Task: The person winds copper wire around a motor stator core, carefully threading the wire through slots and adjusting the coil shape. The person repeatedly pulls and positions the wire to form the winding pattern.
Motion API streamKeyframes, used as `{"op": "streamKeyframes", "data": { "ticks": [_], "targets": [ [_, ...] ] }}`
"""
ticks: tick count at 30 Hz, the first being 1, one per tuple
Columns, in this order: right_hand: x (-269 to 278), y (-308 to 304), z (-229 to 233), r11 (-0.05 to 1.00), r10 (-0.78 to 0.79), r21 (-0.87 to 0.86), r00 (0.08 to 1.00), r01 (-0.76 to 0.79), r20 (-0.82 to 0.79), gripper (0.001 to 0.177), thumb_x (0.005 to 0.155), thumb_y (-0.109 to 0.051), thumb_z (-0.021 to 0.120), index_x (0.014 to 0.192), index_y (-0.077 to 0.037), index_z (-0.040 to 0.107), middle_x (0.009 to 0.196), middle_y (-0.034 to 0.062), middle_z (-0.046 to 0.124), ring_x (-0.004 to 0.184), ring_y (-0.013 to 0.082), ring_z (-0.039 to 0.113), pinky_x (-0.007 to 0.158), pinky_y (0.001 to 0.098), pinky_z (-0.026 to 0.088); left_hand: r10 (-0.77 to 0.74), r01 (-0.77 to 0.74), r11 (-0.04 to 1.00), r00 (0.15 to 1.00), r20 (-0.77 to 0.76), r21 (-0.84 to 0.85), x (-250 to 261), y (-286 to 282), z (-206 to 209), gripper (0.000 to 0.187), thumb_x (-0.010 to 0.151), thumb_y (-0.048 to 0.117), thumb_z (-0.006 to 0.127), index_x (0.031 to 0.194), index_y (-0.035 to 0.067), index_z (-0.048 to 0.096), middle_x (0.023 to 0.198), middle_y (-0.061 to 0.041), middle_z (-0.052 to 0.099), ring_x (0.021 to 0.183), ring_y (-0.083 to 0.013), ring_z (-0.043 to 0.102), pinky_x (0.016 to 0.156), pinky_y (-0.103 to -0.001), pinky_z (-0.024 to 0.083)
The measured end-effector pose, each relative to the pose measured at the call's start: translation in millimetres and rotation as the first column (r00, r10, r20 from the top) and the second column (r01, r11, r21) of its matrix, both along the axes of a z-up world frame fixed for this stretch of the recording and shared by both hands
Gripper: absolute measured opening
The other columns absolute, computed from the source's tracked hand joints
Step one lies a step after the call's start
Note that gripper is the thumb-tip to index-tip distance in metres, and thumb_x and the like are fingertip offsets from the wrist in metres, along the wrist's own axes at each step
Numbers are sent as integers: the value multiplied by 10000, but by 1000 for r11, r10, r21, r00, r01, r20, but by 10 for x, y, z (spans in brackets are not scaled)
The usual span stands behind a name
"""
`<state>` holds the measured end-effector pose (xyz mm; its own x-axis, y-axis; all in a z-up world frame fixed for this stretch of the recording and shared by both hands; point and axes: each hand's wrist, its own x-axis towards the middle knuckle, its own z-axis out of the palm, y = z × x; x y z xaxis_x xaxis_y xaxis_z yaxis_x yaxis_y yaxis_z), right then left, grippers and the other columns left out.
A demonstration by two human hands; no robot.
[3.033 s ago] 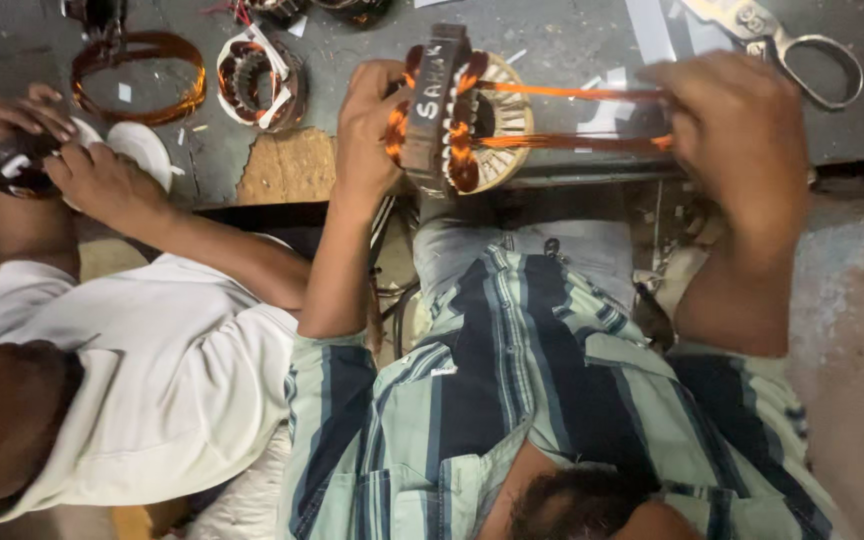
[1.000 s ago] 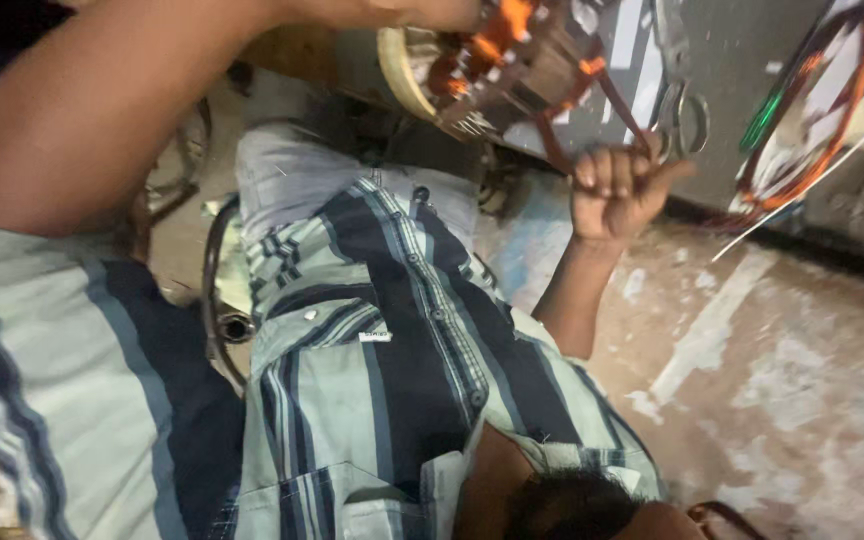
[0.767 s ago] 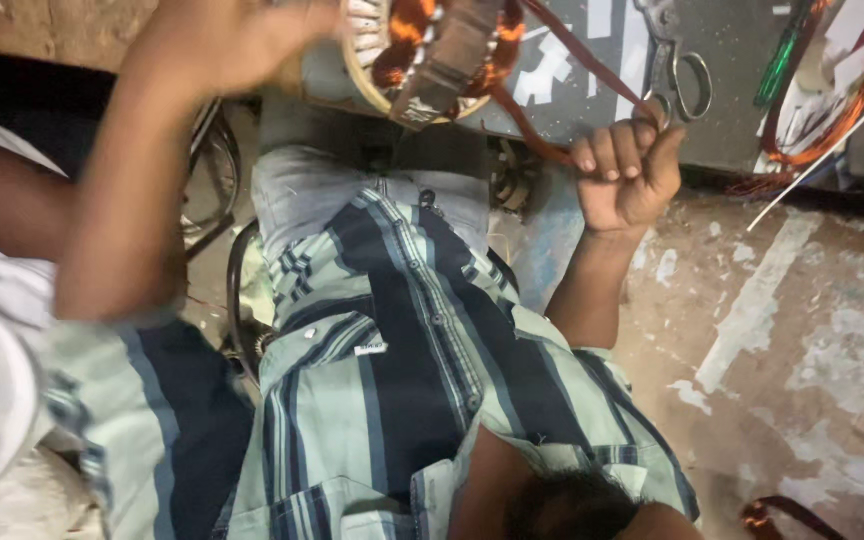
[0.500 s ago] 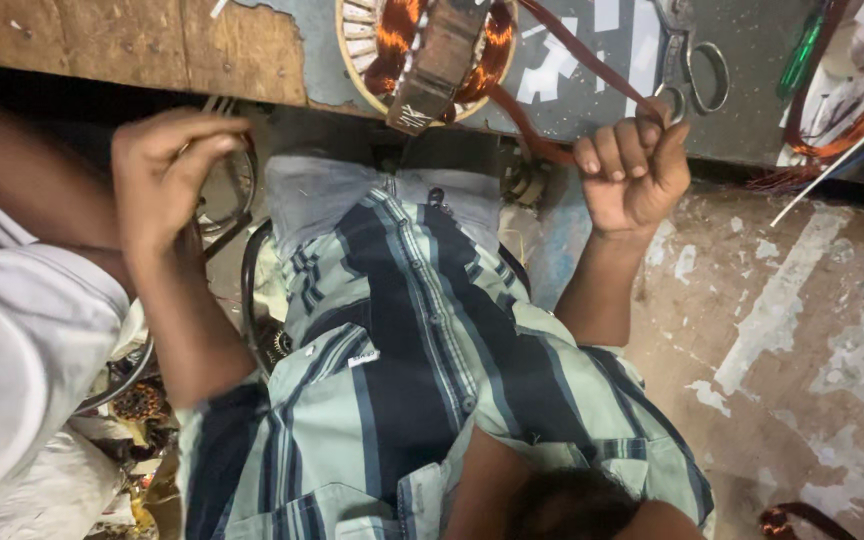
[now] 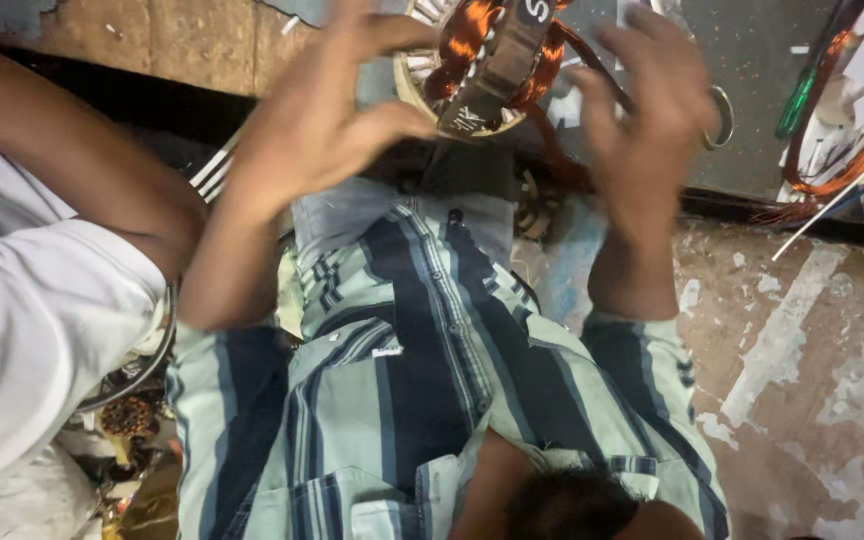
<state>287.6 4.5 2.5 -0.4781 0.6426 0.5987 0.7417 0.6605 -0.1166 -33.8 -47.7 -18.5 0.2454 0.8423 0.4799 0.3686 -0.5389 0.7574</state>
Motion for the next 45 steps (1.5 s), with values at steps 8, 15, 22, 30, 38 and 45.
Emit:
{"op": "streamKeyframes", "data": {
  "ticks": [8, 15, 22, 30, 38, 45],
  "targets": [
    [-273, 359, 33, 986, 91, -145, 993, -80, 74, 291, 878, 89, 697, 1153, -1, 728, 1090, 148, 716, 1015, 339, 691, 880, 444, 557, -239, 247, 968, 877, 417, 35, 607, 168, -123, 935, 1056, 4, 783, 1607, 118, 37, 1541, -326, 406, 1443, -385, 531, 1231, -465, 504],
    [-193, 627, 203, 918, 386, -191, 894, -348, 226, 215, 859, -65, 808, 1035, 15, 714, 1089, 151, 712, 931, 338, 659, 804, 425, 531, -49, 122, 985, 877, 478, -123, 481, 155, -71, 727, 1010, 127, 790, 1541, 124, 293, 1327, -92, 706, 1191, -208, 731, 1031, -371, 581],
    [-207, 697, -47, 947, 292, -159, 954, -279, 61, 147, 975, -130, 711, 992, 16, 723, 935, 141, 685, 858, 322, 676, 722, 410, 499, -72, 103, 918, 993, -94, 383, 21, 587, -126, 267, 885, 80, 733, 1146, 109, 783, 1181, -32, 744, 1143, -250, 666, 931, -381, 556],
    [-171, 709, 139, 894, 313, -338, 950, -295, -1, 239, 1028, -182, 684, 1134, 9, 781, 1050, 111, 757, 905, 286, 749, 814, 357, 555, 7, 81, 884, 983, -186, 460, 28, 638, -287, 117, 929, 227, 687, 915, 143, 767, 963, -20, 689, 1014, -262, 645, 910, -405, 501],
    [-323, 505, 188, 946, 284, -235, 923, -225, 260, 645, 1041, -551, 772, 1365, 1, 699, 1324, 154, 723, 1223, 318, 736, 1044, 407, 607, 179, 59, 817, 920, -350, 573, 172, 726, -231, 162, 822, 244, 656, 679, 180, 694, 789, 15, 655, 977, -225, 647, 855, -378, 494],
    [-339, 395, 83, 991, 103, -122, 892, -54, 440, 542, 1040, -552, 739, 1377, -128, 710, 1303, 164, 737, 1104, 312, 744, 900, 395, 607, 308, 19, 776, 861, -405, 630, 206, 771, -117, 259, 803, 334, 676, 671, 122, 745, 711, -21, 677, 807, -220, 698, 714, -340, 547]
  ]
}}
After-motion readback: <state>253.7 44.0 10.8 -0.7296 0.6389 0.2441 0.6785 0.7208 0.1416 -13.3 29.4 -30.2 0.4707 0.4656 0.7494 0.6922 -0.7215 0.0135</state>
